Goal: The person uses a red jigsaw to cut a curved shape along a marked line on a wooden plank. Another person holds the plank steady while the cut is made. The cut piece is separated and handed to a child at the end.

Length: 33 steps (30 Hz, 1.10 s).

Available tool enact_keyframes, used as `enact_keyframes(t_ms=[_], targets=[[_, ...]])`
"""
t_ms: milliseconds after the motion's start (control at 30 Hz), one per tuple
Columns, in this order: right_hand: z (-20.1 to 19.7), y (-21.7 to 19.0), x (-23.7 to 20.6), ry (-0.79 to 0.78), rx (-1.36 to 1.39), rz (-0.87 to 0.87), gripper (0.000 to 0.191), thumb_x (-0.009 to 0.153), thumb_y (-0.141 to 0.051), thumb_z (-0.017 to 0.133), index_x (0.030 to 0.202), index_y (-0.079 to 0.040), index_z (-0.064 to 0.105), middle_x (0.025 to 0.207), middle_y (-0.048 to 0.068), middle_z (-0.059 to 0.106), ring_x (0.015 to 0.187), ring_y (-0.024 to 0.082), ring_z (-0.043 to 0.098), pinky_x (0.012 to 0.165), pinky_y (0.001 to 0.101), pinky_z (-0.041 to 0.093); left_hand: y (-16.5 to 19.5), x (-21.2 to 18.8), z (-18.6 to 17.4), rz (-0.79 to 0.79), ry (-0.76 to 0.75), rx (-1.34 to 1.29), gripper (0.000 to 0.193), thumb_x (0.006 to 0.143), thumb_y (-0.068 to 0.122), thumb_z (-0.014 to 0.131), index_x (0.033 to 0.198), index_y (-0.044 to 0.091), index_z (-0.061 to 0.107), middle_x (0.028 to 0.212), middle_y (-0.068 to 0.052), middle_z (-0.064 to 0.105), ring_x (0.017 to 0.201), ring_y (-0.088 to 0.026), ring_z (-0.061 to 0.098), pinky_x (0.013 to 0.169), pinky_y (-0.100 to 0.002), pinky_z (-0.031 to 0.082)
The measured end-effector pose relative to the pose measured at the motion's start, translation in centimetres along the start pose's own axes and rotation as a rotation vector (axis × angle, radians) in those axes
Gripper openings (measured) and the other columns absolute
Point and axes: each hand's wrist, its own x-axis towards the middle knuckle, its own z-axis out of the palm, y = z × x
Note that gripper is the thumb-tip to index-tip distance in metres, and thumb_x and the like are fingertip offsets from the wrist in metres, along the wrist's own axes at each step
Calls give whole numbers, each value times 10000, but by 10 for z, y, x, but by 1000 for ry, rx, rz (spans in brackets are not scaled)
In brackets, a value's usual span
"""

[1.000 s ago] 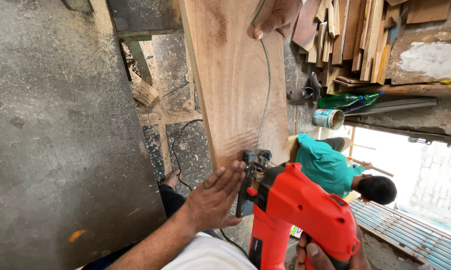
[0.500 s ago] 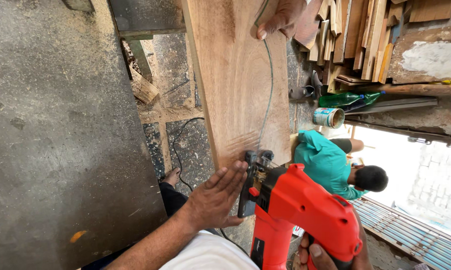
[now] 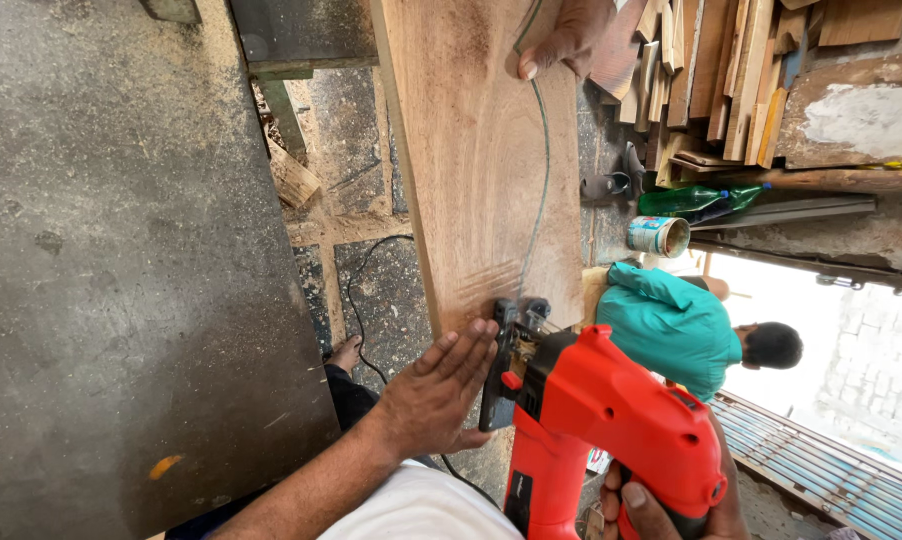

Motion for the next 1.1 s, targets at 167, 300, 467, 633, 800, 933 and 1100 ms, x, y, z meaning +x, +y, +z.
enact_keyframes(t_ms=[167,300,467,633,800,933,1100], targets=[[0,2,-1,37,-31,0,798,944,35,636,1663,-43,300,948,203,685,730,218,713,559,356,633,1,-1,0,10,-15,44,1162,925,867,311,1550,-112,295,1675,-270,156,1581,-330,36,1278,-420,-71],[-6,7,0,36,-55,14,785,940,37,644,1651,-31,321,954,203,688,745,220,713,589,363,631,3,-4,1,-14,6,40,1149,911,857,348,1555,-93,287,1680,-248,159,1586,-315,44,1286,-420,-62],[-19,6,-1,13,-83,7,806,952,25,639,1680,-56,302,957,196,700,737,210,720,580,357,633,12,-7,5,-42,-75,-57,1156,892,818,434,1553,-117,276,1674,-272,152,1575,-341,24,1273,-434,-58],[-25,11,-2,-47,-96,30,675,969,30,618,1591,-29,363,994,214,707,774,227,722,570,380,642,39,-37,-12,-59,162,-446,821,944,607,650,1422,-43,499,1551,-242,394,1501,-363,317,1259,-476,212],[-22,17,-12,146,-133,244,625,924,40,635,1505,-34,417,1000,238,700,768,276,714,609,445,622,85,-33,-53,-23,368,-1009,432,1050,408,784,1331,124,618,1399,-60,573,1365,-243,568,1185,-391,482],[-21,8,1,-85,-427,9,686,882,-87,650,1514,-42,388,1359,184,611,1216,287,631,966,457,546,104,23,-70,-30,588,-784,632,870,510,807,1364,155,634,1450,-58,584,1386,-262,556,1207,-425,460],[-10,13,28,-100,-410,-21,717,874,-75,670,1531,-57,383,1310,185,625,1159,286,641,921,454,553,102,71,-70,-153,633,-705,709,804,670,703,1338,208,644,1394,-42,600,1295,-218,570,1156,-437,414]])
